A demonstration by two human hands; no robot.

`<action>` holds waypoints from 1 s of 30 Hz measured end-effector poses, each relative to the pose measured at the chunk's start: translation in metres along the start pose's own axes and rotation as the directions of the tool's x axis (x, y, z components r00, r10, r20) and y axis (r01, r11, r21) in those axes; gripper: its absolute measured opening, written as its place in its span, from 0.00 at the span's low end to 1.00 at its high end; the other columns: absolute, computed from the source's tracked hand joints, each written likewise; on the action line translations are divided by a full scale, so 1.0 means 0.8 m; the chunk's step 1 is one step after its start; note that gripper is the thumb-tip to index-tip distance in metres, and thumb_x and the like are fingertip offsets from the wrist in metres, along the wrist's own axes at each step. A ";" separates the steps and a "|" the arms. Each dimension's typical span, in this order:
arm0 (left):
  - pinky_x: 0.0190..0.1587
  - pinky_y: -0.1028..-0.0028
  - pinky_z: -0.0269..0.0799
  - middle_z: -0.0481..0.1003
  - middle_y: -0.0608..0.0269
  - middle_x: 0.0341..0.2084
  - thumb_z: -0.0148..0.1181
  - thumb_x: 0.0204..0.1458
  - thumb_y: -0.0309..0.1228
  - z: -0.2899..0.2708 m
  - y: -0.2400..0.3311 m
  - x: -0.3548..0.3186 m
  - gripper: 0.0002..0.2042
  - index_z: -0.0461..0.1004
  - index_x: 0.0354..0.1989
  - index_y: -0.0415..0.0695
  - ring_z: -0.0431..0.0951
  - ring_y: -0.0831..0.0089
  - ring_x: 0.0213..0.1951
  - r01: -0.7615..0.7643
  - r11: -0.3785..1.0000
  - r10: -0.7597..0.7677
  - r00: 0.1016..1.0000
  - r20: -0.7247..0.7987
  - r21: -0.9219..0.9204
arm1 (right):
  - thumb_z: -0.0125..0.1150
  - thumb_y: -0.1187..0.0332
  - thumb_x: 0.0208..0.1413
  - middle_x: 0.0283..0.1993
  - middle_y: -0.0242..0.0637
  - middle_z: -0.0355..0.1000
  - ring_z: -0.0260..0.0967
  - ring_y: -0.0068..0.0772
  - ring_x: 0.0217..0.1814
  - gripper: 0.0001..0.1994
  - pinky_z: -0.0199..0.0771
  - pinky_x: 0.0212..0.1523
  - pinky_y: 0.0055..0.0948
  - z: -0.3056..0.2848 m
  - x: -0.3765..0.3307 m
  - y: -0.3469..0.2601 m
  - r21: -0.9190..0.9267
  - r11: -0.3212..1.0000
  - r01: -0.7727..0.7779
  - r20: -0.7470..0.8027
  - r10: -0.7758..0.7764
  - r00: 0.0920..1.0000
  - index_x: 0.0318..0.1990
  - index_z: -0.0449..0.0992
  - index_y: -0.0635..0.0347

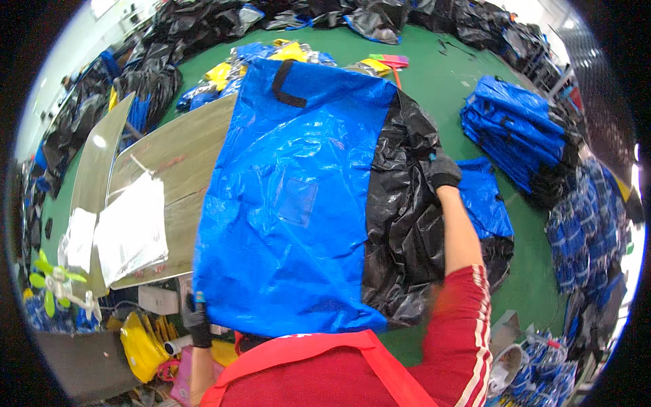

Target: The person folds blue and black plastic bags on a table, then places each folded bag into a clear plastic sleeve. The person repeats this process multiple times, handling the bags and sleeves by hand.

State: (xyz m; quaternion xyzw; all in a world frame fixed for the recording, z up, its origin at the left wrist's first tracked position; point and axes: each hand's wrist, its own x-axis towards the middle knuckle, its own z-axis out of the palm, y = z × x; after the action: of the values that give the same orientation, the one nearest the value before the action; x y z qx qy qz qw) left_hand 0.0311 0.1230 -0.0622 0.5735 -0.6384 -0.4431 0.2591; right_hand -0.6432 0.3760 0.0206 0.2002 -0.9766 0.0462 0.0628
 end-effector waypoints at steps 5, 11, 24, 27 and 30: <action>0.46 0.62 0.68 0.76 0.47 0.38 0.58 0.56 0.44 -0.160 -0.062 0.058 0.22 0.72 0.48 0.36 0.75 0.56 0.41 0.035 0.762 0.225 0.922 -0.315 0.647 | 0.50 0.54 0.59 0.43 0.51 0.74 0.73 0.58 0.41 0.17 0.72 0.42 0.50 -0.049 0.028 0.032 0.198 0.949 0.245 -0.156 -0.216 0.964 0.48 0.76 0.52; 0.59 0.58 0.63 0.64 0.42 0.59 0.54 0.54 0.33 -0.105 0.065 0.077 0.26 0.61 0.61 0.35 0.65 0.47 0.59 -0.187 0.442 0.549 0.830 -0.099 0.877 | 0.52 0.53 0.58 0.43 0.49 0.75 0.72 0.55 0.43 0.17 0.71 0.45 0.48 -0.028 0.018 -0.014 0.055 0.933 0.355 0.004 -0.356 0.935 0.49 0.76 0.51; 0.65 0.35 0.27 0.54 0.52 0.67 0.47 0.51 0.62 0.325 0.273 0.204 0.35 0.61 0.65 0.57 0.47 0.54 0.70 -0.947 0.007 0.614 0.256 0.746 0.320 | 0.58 0.50 0.52 0.48 0.56 0.72 0.71 0.57 0.50 0.25 0.71 0.48 0.46 -0.085 0.092 -0.057 -0.114 0.964 0.239 0.411 -0.173 0.895 0.53 0.73 0.52; 0.65 0.36 0.30 0.55 0.51 0.66 0.53 0.50 0.57 0.338 0.280 0.204 0.31 0.65 0.61 0.57 0.50 0.51 0.68 -0.950 0.122 0.622 0.298 0.725 0.286 | 0.62 0.49 0.47 0.55 0.61 0.67 0.67 0.57 0.57 0.37 0.69 0.54 0.43 -0.084 0.123 -0.104 0.198 0.832 0.519 0.204 -0.553 0.808 0.61 0.63 0.64; 0.64 0.34 0.32 0.59 0.51 0.64 0.56 0.48 0.55 0.379 0.311 0.170 0.29 0.67 0.59 0.59 0.53 0.46 0.66 -0.998 0.055 0.830 0.049 0.555 0.006 | 0.65 0.45 0.43 0.53 0.60 0.70 0.70 0.55 0.53 0.38 0.71 0.53 0.42 -0.103 0.132 -0.215 0.206 0.850 0.484 0.119 -0.513 0.850 0.56 0.68 0.66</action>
State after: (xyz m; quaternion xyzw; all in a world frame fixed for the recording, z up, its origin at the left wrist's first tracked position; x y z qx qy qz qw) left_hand -0.3770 0.0613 -0.0149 -0.0610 -0.9643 -0.1293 0.2228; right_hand -0.6625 0.1870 0.1283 0.4552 -0.8851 0.0932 -0.0278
